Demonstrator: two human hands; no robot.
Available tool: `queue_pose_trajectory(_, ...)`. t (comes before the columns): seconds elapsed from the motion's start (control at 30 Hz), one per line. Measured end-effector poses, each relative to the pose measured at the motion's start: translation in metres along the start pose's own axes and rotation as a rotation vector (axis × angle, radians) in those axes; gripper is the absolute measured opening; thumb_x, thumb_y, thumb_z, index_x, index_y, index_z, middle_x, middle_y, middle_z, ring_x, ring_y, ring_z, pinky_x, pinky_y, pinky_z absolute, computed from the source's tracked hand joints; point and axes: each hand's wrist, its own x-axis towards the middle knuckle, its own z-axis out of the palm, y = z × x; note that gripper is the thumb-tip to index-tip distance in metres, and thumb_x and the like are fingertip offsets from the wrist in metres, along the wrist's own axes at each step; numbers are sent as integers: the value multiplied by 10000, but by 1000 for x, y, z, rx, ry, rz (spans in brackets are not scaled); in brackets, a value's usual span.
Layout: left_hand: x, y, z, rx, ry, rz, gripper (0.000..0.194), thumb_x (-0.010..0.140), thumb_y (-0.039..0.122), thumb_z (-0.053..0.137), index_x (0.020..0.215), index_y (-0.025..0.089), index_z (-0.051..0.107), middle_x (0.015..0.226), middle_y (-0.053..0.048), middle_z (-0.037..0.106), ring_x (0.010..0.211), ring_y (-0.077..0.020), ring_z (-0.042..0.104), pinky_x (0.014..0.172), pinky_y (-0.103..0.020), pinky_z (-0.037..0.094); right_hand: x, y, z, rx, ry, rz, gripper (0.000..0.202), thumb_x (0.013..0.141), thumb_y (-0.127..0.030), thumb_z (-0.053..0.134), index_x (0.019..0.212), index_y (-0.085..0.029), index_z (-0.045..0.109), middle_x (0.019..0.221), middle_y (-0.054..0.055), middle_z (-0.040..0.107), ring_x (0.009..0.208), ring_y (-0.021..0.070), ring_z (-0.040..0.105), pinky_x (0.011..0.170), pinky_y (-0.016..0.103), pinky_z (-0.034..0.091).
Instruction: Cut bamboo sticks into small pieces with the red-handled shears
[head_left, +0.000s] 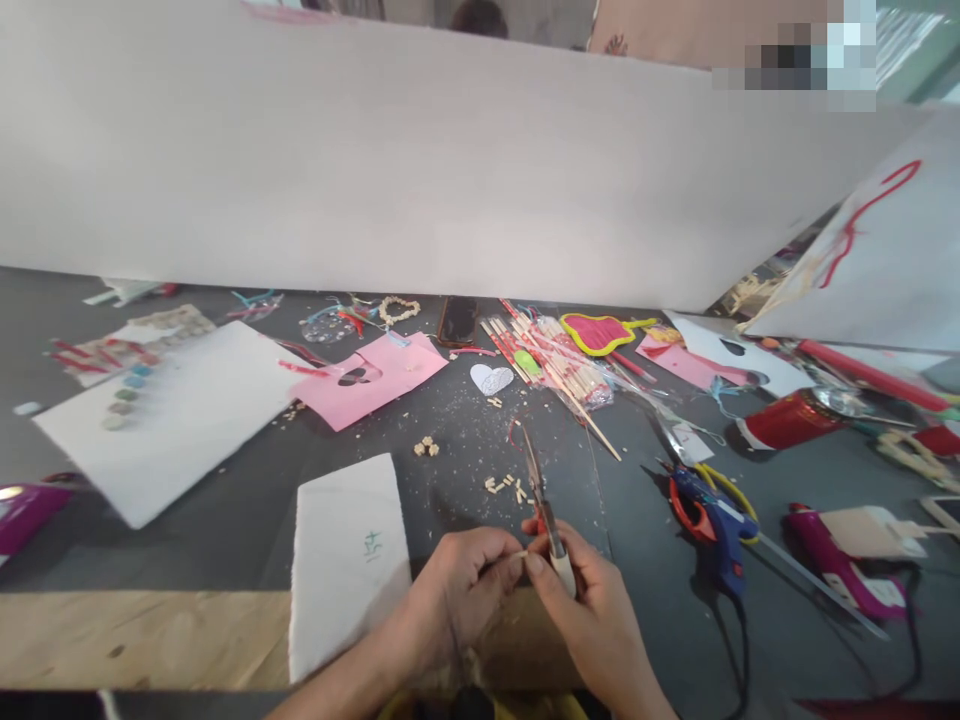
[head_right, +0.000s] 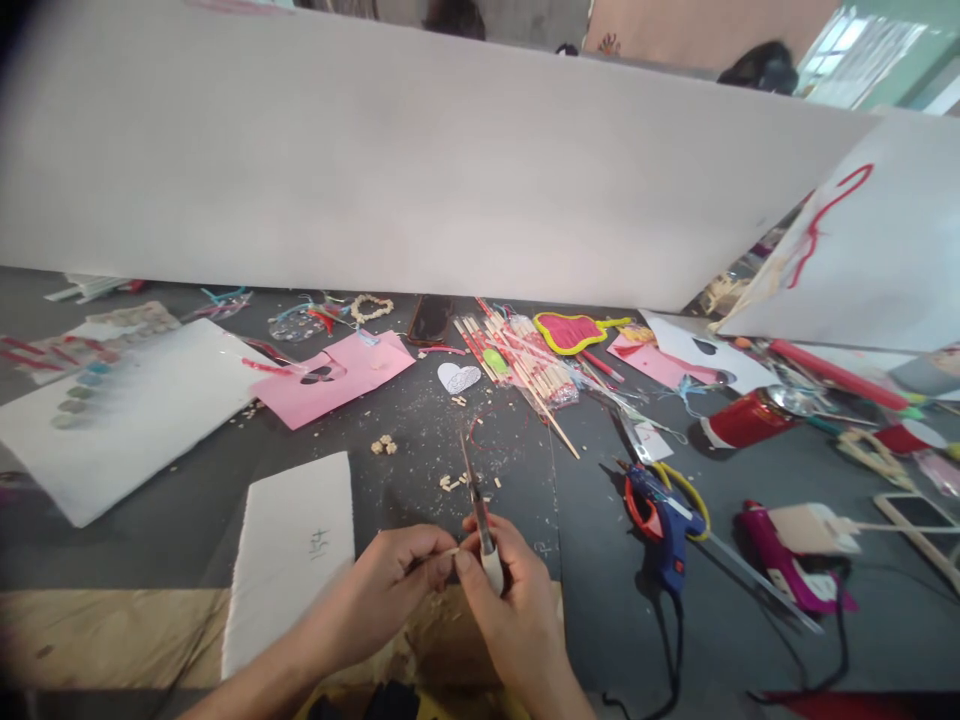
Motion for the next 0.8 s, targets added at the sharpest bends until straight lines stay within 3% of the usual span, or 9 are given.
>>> queue_pose_trajectory(0.17, 1, 1, -1, 258, 3, 90, 249, 845, 188, 409, 680, 144, 590, 676, -4, 579, 639, -115, 517, 584, -187, 357, -1, 9, 3, -6, 2, 24, 224, 808, -385, 524, 874, -192, 618, 1056, 80, 627, 893, 188, 604, 790, 265, 471)
queue_pose_trajectory(0.33, -1, -1, 1, 340, 20, 179, 224, 856, 187, 409, 778, 179, 618, 778, -13, 637, 736, -132, 582, 649, -193, 418, -3, 10, 2, 8, 18, 22, 228, 801, -382, 528, 883, -194, 628, 992, 58, 652, 828, 175, 610, 755, 254, 475)
queue_pose_trajectory(0.47, -6, -16, -11, 416, 247, 206, 276, 823, 236, 487, 1085, 217, 572, 945, -40, 653, 810, -169, 601, 744, -266, 463, -3, 15, -10, 7, 209, 18, 229, 763, -398, 572, 815, -184, 634, 965, 59, 658, 769, 169, 595, 678, 237, 470)
queue_pose_trajectory(0.57, -12, -37, -30, 466, 510, 195, 286, 852, 288, 449, 1112, 219, 547, 988, -48, 646, 804, -174, 595, 753, -297, 476, -2, 27, -25, 28, 423, 58, 294, 721, -434, 612, 848, -171, 641, 805, 44, 651, 603, 134, 540, 551, 224, 435)
queue_pose_trajectory(0.63, -17, -52, -40, 496, 639, 162, 279, 854, 310, 441, 1097, 227, 552, 984, -45, 652, 854, -189, 590, 766, -311, 478, -1, 38, -33, 41, 495, 57, 339, 725, -454, 605, 888, -159, 639, 636, 7, 594, 536, 124, 490, 511, 225, 406)
queue_pose_trajectory(0.8, -20, -79, -46, 389, 698, 86, 310, 856, 361, 422, 1080, 199, 562, 982, -52, 643, 787, -165, 602, 729, -285, 493, 3, 58, -35, 119, 568, 6, 422, 758, -501, 560, 968, -138, 607, 579, -16, 538, 520, 123, 470, 496, 237, 386)
